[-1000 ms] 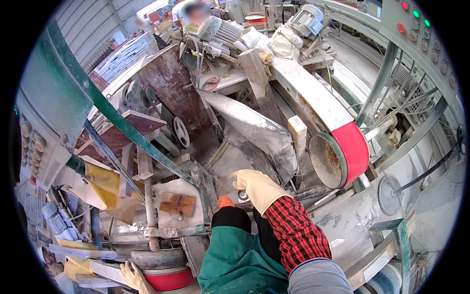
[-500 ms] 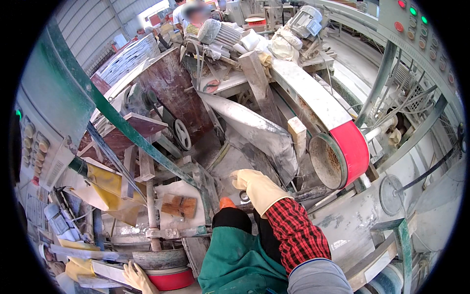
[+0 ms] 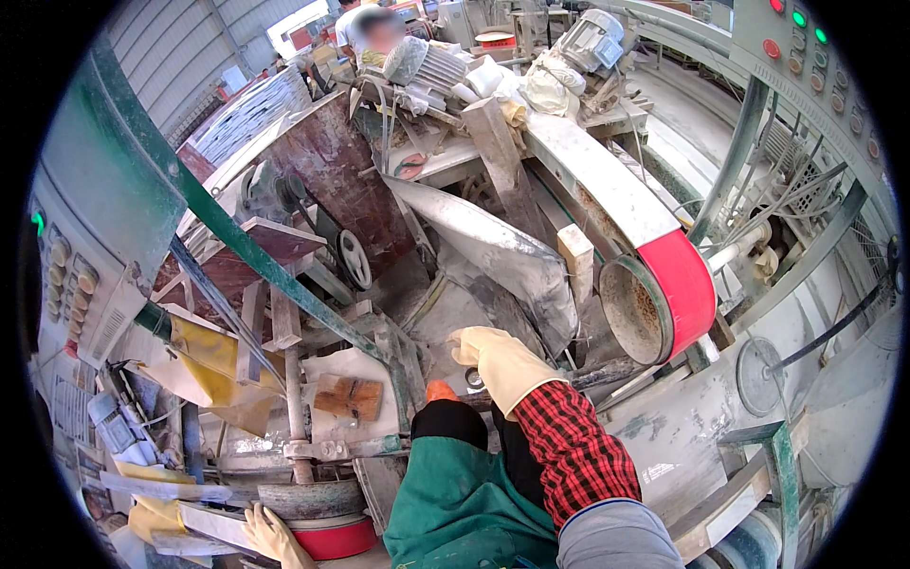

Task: The person repeatedly picks up small rectangular blocks and places them onto a moving conveyor belt in a factory setting. The blocks travel along the belt and disappear into a hopper or processing unit. The person maintains a steady rhythm, continuously feeding the machine throughout the clip.

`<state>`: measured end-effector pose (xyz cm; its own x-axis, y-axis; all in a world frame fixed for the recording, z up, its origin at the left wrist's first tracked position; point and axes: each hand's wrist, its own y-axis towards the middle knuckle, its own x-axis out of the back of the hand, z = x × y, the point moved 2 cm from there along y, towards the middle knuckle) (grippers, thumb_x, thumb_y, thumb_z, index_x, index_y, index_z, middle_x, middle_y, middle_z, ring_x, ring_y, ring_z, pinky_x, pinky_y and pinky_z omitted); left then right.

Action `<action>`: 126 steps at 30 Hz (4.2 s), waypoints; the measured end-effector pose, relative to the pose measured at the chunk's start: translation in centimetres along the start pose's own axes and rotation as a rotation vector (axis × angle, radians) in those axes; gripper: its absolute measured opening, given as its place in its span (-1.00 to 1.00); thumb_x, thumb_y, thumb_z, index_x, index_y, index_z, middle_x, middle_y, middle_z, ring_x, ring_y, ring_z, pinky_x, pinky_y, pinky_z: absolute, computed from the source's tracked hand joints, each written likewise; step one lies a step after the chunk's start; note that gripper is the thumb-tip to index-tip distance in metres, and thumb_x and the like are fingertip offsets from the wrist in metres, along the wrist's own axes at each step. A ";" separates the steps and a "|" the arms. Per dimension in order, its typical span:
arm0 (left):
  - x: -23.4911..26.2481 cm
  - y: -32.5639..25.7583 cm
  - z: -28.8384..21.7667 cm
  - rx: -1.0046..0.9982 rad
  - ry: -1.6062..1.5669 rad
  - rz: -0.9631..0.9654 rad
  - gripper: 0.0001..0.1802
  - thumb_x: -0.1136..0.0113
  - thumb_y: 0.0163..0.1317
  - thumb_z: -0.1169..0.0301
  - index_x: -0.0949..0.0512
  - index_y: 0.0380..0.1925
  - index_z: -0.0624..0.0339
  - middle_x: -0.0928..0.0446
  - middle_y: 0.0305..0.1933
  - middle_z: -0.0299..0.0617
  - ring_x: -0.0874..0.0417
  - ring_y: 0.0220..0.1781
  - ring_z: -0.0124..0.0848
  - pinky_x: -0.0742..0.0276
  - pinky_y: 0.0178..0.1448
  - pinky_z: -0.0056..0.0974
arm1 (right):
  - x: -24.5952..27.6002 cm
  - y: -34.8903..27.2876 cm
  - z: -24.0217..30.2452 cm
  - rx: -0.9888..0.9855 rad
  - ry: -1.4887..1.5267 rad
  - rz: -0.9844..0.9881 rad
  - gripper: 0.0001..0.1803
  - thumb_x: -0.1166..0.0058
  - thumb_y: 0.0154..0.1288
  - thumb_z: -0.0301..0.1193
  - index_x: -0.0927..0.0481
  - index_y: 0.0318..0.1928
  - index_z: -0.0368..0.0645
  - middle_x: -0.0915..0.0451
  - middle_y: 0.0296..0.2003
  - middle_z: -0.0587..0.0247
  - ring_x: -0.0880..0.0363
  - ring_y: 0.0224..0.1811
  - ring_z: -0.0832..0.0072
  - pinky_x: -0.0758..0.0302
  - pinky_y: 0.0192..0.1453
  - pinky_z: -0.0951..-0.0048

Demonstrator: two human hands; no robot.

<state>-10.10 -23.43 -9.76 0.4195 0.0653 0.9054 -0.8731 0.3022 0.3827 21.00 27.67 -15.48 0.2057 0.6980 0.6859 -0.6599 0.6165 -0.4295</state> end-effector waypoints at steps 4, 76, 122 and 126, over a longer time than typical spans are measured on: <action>0.3 -0.4 0.0 -0.020 -0.003 -0.020 -0.63 0.06 0.37 0.09 -0.55 0.07 -0.12 -0.42 0.28 -0.25 -0.33 0.30 0.00 -0.27 0.23 0.09 | 0.4 -0.5 0.7 -0.016 -0.009 0.021 -0.47 0.09 0.29 -0.21 -0.36 0.30 0.17 -0.46 0.21 0.13 -0.41 0.26 0.18 -0.32 0.32 0.26; 4.3 2.5 4.1 -0.030 -0.120 0.065 -0.32 -0.08 0.28 -0.06 -0.40 0.20 0.26 -0.45 0.17 0.17 -0.47 0.18 0.06 -0.42 0.24 -0.02 | 21.1 -11.9 -22.2 -0.762 -0.704 -0.263 -0.64 -0.10 0.15 -0.50 -0.55 0.00 -0.16 -0.64 -0.07 -0.04 -0.64 -0.04 0.12 -0.62 -0.05 0.14; 7.1 4.8 1.7 -0.246 -0.239 0.121 -0.36 0.00 0.33 -0.04 -0.38 0.22 0.21 -0.42 0.23 0.08 -0.41 0.27 -0.03 -0.29 0.34 -0.01 | 13.6 -14.9 -13.6 0.050 1.385 -1.285 -0.25 0.10 0.04 -0.78 -0.20 0.31 -0.15 -0.49 0.06 0.15 -0.52 0.03 0.38 -0.52 0.09 0.37; 4.0 2.4 5.4 -0.018 -0.138 0.151 -0.35 0.02 0.35 -0.06 -0.37 0.24 0.19 -0.42 0.24 0.06 -0.40 0.28 -0.05 -0.29 0.35 -0.04 | 15.8 -16.6 -19.0 -0.286 1.208 -1.376 -0.36 0.07 0.12 -0.76 -0.25 0.26 -0.17 -0.52 0.02 0.13 -0.59 -0.07 0.30 -0.64 -0.06 0.26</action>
<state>-11.86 -27.59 -4.22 0.2455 -0.0195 0.9692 -0.9183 0.3157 0.2389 48.98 35.36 -8.70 0.8507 -0.5179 -0.0903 0.5003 0.8503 -0.1634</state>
